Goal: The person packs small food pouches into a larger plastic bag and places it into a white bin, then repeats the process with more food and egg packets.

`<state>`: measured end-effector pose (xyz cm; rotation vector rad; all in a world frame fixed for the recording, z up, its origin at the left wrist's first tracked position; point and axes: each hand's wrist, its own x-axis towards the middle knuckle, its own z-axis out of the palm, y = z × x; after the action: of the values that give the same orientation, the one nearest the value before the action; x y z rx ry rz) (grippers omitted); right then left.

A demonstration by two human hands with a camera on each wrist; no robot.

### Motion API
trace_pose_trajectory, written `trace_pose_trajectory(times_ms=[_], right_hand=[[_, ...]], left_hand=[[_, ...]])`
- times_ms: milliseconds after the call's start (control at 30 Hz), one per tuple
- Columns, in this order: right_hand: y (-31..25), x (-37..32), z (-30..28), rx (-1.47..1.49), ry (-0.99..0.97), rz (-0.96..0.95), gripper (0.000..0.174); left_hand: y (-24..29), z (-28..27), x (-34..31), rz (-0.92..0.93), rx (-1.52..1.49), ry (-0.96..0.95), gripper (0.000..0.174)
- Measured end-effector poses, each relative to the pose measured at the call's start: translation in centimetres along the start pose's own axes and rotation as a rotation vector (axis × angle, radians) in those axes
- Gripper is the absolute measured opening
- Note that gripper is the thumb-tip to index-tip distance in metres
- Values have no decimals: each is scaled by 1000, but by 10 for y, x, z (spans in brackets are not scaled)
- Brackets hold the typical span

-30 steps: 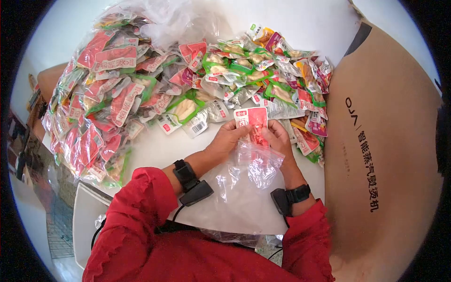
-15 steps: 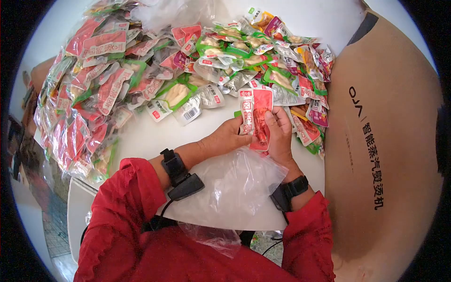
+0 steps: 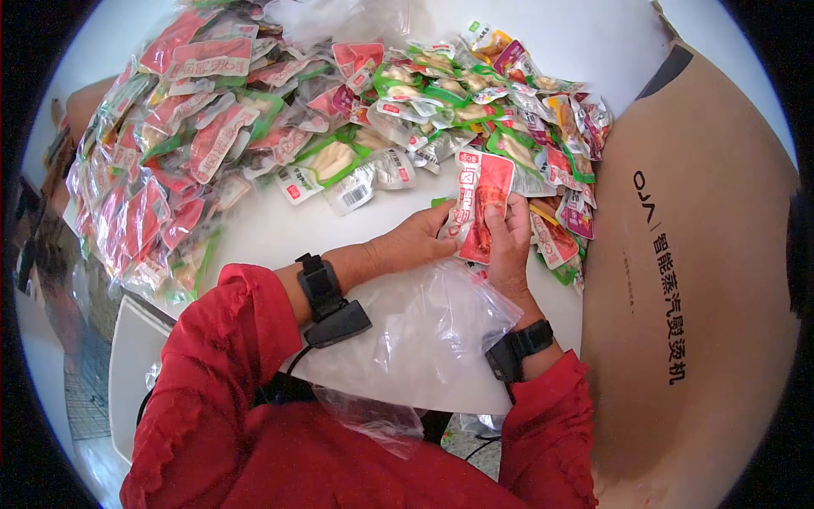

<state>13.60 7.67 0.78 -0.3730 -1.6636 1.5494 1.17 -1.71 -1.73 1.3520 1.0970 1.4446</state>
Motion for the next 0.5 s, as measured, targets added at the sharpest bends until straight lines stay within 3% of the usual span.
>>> trace_pose_trajectory(times_ms=[133, 267, 367, 500], right_hand=[[5, 3, -3, -38, 22, -40, 16], [4, 1, -1, -9, 30, -50, 17], [2, 1, 0, -3, 32, -17, 17], [11, 2, -9, -81, 5, -4, 17]], left_hand=[[10, -2, -2, -58, 146, -55, 63], [11, -2, -3, -70, 130, -71, 65], [-3, -2, 1, 92, 186, -28, 64], [4, -4, -1, -95, -25, -13, 48]])
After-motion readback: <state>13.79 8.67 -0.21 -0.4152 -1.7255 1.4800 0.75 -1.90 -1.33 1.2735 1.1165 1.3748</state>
